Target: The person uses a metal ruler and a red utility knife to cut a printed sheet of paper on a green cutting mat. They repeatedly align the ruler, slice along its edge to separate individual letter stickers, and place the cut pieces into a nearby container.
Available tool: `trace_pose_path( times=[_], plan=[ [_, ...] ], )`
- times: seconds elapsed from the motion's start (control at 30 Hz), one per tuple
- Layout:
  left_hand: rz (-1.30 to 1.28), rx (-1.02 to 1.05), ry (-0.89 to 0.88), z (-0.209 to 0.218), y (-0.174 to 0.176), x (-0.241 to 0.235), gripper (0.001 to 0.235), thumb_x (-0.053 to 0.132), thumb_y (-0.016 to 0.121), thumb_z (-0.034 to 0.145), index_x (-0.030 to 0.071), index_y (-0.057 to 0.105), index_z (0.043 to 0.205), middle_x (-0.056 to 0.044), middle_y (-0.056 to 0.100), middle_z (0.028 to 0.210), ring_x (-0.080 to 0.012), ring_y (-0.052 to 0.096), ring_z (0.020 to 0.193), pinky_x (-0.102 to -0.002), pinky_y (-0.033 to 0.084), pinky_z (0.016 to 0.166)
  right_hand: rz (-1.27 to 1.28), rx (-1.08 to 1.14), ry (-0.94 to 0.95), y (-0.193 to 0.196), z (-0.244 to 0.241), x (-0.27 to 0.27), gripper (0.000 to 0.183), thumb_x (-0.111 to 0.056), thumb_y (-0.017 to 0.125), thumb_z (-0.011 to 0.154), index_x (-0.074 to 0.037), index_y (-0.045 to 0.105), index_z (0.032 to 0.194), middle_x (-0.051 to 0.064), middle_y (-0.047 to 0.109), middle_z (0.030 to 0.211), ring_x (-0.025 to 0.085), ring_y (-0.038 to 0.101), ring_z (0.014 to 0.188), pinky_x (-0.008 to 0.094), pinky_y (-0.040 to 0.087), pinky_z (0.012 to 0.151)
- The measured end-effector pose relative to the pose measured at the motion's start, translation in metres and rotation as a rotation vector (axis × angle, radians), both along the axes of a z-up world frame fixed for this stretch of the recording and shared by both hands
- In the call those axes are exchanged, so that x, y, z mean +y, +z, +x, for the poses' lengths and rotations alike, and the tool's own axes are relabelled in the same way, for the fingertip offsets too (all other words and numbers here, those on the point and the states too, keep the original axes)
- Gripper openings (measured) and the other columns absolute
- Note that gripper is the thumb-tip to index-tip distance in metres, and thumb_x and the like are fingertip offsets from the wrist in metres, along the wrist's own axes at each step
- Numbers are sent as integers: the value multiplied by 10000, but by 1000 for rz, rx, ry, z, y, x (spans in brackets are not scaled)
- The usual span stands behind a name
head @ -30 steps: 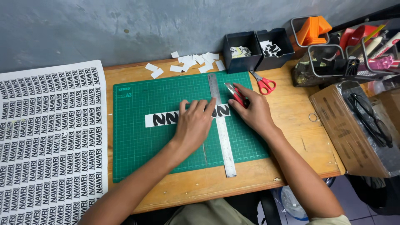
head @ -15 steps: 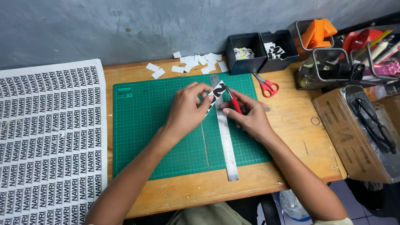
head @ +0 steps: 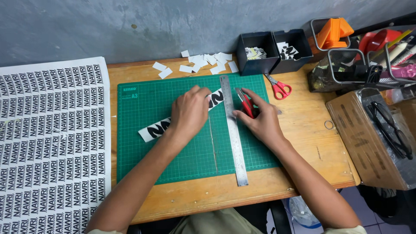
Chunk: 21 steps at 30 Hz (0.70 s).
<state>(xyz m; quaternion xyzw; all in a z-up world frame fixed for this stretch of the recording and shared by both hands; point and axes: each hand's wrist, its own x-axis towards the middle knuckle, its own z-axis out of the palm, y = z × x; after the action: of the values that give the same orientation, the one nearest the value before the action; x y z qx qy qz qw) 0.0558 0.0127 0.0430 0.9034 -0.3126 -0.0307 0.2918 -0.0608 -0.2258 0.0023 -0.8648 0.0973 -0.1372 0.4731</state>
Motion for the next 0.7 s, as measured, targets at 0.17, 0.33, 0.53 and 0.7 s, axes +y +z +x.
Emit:
trace_pose_path(
  times=[0.17, 0.33, 0.53, 0.7],
  plan=[
    [108, 33, 21, 3, -22, -1, 182, 152, 674, 1069, 122, 842, 1132, -116, 751, 966, -454, 824, 846, -598, 673, 774, -183, 14, 31, 35, -4, 27, 870, -263, 1010, 872, -133, 655, 1656, 226, 810, 1036, 437, 770, 903, 530, 594, 761],
    [141, 41, 33, 3, -33, -6, 173, 123, 694, 1026, 98, 858, 1072, -108, 750, 937, -439, 832, 830, -591, 679, 763, -170, 28, 25, 32, -5, 25, 810, -283, 978, 919, -136, 661, 1650, 194, 800, 1021, 384, 725, 885, 495, 578, 759],
    [141, 64, 2, 0, -25, -9, 196, 207, 702, 1031, 145, 866, 1117, -119, 743, 940, -458, 819, 880, -607, 669, 791, -144, 31, 6, 8, -4, 10, 796, -287, 973, 926, -184, 663, 1652, 156, 807, 1014, 360, 738, 902, 481, 606, 780],
    [-62, 104, -212, -5, -22, -14, 255, 85, 701, 1038, 75, 873, 1226, -230, 768, 1018, -555, 777, 996, -649, 639, 864, -138, 45, -10, 7, -5, 4, 726, -252, 927, 979, -169, 665, 1652, 157, 828, 1017, 338, 745, 882, 465, 607, 762]
  ],
)
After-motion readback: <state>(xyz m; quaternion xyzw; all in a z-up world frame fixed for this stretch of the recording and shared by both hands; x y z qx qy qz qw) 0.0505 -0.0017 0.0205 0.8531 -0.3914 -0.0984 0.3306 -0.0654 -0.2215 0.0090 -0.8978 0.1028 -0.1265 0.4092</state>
